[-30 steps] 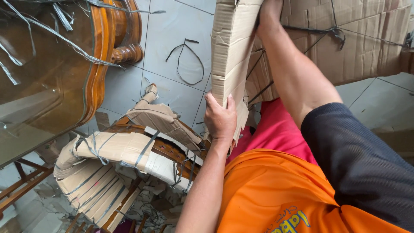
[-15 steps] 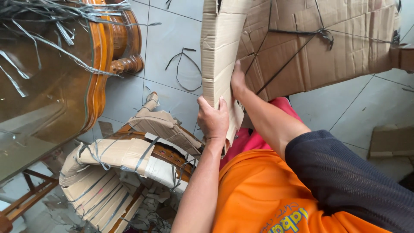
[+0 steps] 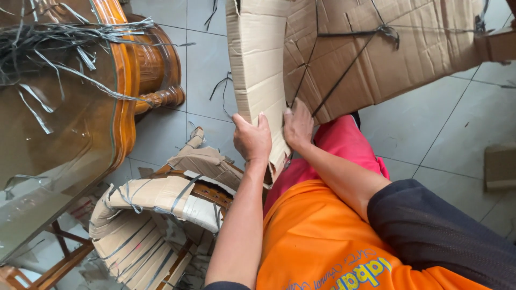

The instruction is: The person unwraps furniture by untying and removing cardboard and string by hand.

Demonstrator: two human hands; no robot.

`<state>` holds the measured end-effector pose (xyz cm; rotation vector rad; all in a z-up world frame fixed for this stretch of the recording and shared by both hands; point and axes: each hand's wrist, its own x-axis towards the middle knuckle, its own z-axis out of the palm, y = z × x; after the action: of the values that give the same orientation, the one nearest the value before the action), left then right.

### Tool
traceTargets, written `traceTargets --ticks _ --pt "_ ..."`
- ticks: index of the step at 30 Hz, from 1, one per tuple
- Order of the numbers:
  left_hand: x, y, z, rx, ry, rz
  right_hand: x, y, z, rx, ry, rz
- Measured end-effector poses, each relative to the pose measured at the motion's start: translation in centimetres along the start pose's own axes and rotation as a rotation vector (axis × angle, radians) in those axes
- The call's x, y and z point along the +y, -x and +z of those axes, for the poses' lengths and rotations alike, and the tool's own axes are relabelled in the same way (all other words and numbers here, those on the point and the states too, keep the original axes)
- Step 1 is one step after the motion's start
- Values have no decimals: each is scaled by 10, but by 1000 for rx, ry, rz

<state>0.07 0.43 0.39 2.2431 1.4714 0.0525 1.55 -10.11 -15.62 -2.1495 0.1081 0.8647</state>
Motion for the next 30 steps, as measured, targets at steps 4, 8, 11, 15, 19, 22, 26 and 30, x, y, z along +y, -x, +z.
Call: traceTargets --ticks 4,8,11,15,19,22,26,30 --pt "10 3 -9 -21 3 12 38 7 3 -112 -388 305" --pt "10 3 -17 -66 33 1 -1 43 -8 -185 -420 288" --pt "12 2 -18 -92 14 8 -12 50 -11 -233 -215 132" --pt "9 6 -21 -127 8 -3 -8 58 -12 -313 -106 69" --pt "10 18 -27 -146 46 -16 -3 63 -18 -353 -124 32" --pt "6 20 -25 -134 39 -7 -7 63 -23 -380 -92 -26" --pt "8 21 -28 -142 62 -8 -12 69 -30 -385 -45 -39" --pt "8 19 -28 -150 83 -12 -15 51 -35 -416 -27 -118"
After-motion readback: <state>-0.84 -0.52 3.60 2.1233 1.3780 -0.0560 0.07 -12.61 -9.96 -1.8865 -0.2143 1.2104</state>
